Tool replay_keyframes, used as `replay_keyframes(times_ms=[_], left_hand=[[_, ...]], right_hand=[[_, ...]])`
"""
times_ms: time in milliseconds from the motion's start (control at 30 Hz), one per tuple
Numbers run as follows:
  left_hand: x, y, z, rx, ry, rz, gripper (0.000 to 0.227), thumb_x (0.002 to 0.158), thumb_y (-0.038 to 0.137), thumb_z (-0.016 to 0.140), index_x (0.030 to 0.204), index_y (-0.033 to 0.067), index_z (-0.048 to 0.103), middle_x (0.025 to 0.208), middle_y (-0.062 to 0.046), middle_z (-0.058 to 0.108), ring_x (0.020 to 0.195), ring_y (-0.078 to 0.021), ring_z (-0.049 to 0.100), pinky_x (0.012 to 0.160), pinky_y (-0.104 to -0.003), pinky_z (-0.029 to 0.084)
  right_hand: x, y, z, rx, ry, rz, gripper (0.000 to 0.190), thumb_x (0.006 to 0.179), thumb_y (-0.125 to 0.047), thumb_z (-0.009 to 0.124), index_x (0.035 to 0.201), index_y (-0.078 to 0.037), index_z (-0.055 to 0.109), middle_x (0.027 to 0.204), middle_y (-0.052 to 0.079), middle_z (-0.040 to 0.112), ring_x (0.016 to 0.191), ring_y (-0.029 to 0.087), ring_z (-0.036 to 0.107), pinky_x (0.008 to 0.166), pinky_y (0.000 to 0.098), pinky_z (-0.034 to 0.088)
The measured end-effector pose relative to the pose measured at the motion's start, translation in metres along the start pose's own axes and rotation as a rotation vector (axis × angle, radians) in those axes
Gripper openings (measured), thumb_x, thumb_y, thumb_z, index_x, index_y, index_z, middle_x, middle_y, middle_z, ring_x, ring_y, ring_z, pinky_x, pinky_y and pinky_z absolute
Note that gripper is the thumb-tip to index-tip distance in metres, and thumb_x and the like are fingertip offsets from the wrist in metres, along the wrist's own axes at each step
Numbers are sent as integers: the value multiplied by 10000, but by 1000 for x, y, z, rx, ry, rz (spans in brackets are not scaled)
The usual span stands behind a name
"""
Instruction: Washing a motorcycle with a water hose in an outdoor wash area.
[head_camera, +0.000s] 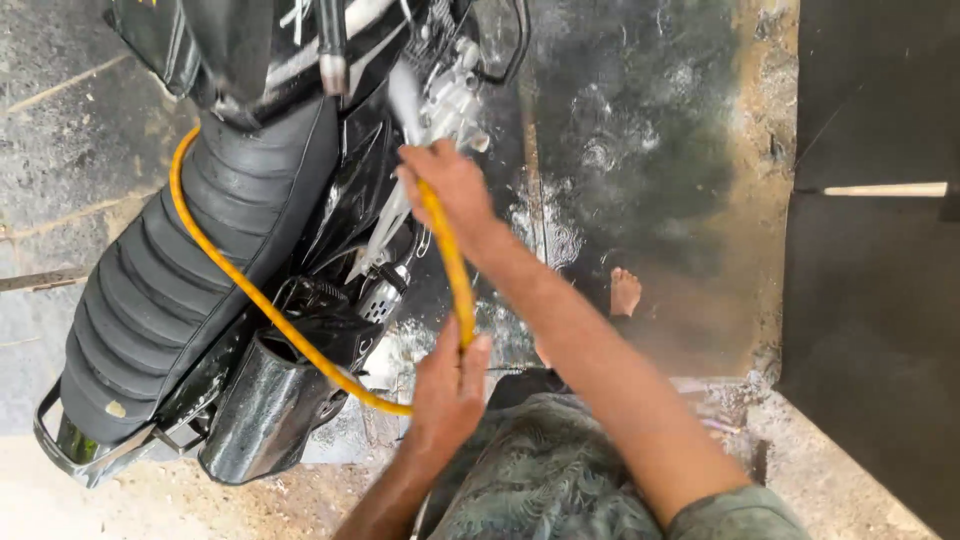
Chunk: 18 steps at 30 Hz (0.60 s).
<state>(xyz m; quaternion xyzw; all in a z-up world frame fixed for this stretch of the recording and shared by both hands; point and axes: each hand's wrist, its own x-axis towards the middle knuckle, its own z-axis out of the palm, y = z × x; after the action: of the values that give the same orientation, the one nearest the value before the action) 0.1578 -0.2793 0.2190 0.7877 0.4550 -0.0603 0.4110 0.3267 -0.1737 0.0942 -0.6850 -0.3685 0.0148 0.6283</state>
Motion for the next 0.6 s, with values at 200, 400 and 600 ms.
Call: replay_keyframes(times_ms=[200,400,600], left_hand=[[15,-8,-4,-85,275,115,540,1067,308,506,1491,-22,457,1052,-214,735,820,-215,703,724,-352,559],[28,-9,17,-12,222,-67,569,1031,324,537,1474,-22,447,930,-207,730,781,-261,748,657,-391,580],[25,-13,33,-51,187,-6,584,1022,344,534,1476,-16,461,848,-213,717,722,-324,753,630,-421,573]], right_hand=[[16,7,32,-13,-318,34,160,959,-223,714,1093,-136,700,842,145,588,684,324,649,591,440,556],[14,32,18,49,-324,41,177,920,-153,701,1095,-126,712,889,135,595,746,283,673,597,400,578],[8,32,-1,185,-402,85,148,943,-88,724,1084,-128,741,881,114,595,630,219,666,529,355,539]])
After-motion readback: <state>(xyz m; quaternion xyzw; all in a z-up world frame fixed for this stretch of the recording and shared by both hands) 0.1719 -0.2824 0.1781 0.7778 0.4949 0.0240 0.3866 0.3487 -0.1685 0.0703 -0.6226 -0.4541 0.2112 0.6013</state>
